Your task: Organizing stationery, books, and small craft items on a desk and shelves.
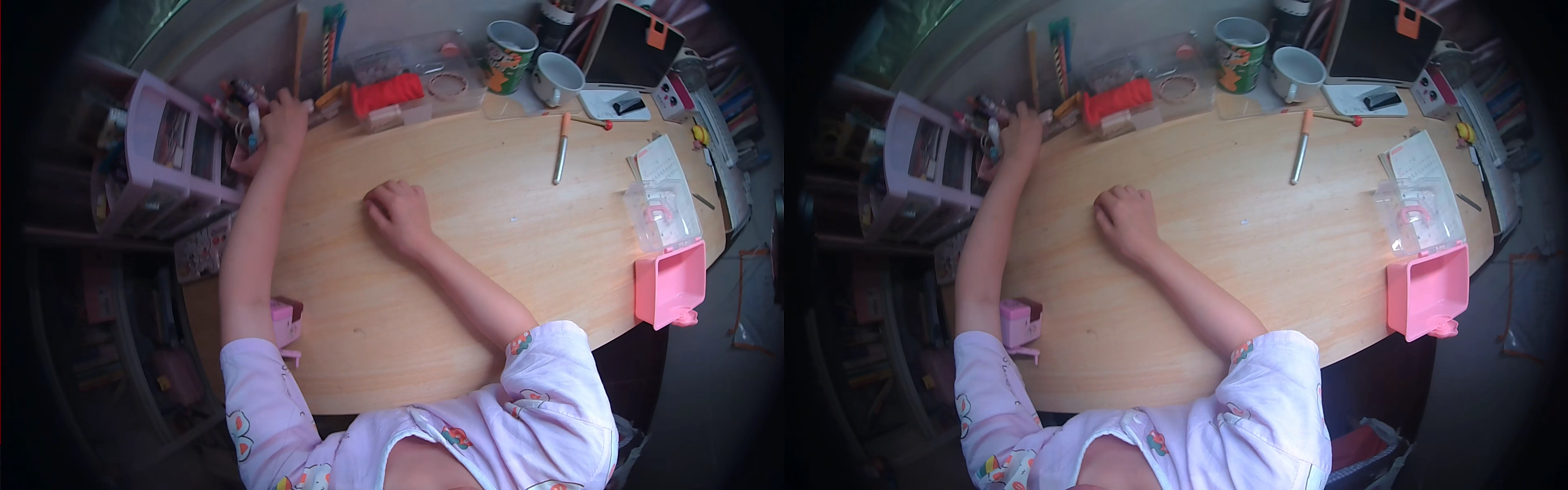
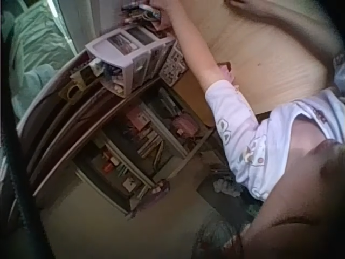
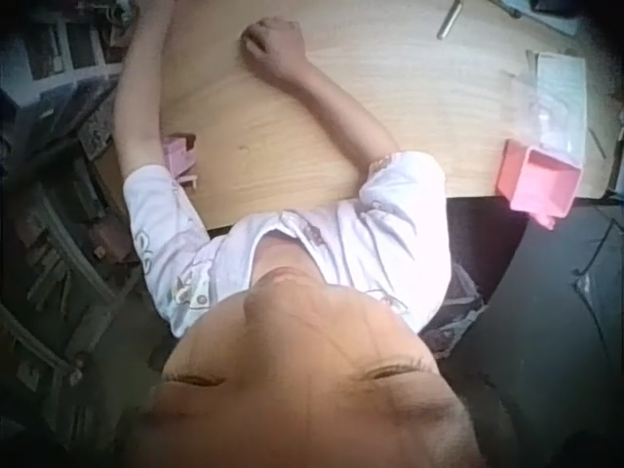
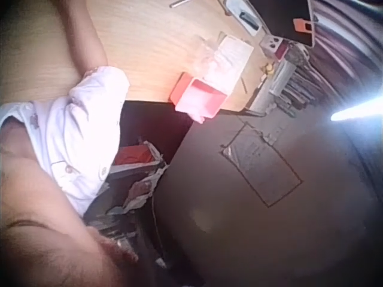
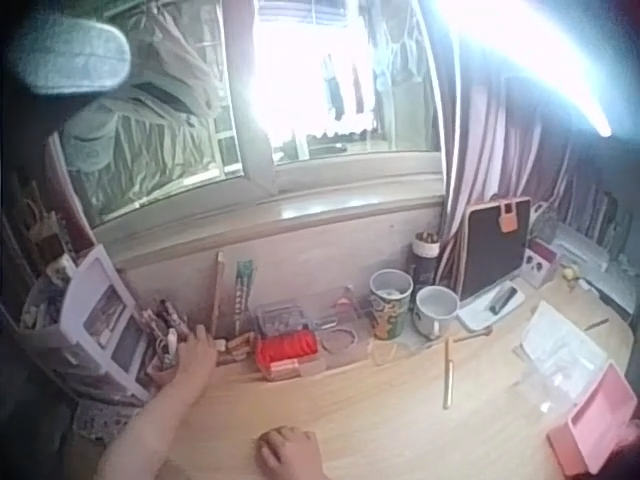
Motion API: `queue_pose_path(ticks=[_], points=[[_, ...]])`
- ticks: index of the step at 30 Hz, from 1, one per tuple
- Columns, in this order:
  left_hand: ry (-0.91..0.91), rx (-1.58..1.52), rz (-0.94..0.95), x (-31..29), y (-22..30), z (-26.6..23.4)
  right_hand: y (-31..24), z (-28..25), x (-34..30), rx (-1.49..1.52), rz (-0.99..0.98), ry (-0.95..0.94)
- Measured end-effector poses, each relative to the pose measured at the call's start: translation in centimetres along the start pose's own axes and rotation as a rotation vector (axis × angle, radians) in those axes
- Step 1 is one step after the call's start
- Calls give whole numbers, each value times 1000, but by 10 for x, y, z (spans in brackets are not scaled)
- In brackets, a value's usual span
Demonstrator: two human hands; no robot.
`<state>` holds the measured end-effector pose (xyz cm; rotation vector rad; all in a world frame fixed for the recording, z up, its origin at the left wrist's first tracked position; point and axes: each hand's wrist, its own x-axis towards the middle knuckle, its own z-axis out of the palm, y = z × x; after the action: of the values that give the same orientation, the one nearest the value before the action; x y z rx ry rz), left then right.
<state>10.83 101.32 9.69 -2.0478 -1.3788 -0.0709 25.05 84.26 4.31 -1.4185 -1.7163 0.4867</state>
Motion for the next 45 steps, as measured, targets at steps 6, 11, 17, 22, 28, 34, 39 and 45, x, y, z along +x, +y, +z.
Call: queue_pose_path(ticks=[6,11,17,22,28,34,39,45], points=[[-100,73,22,5,-5,19,-5,1,0,0,-15,44],[-62,-90,26,1,2,10,1,-2,-5,-26,19,55],[-48,-370,-182,-17,3,-19,5,7,1,264,-3,239],[-334,-1139,-66,-134,58,-228,46,-110,3,-387,178,764],[-868,-1630,188,-291,77,-295,130,-140,-18,-777,414,591],[-474,-1614,7,-326,139,-283,115,-144,-78,-948,146,403],[5,-1217,-166,-303,210,-284,60,-193,-192,-723,-256,311],[-72,-959,-164,-263,279,-267,6,-322,-325,-403,-376,236]])
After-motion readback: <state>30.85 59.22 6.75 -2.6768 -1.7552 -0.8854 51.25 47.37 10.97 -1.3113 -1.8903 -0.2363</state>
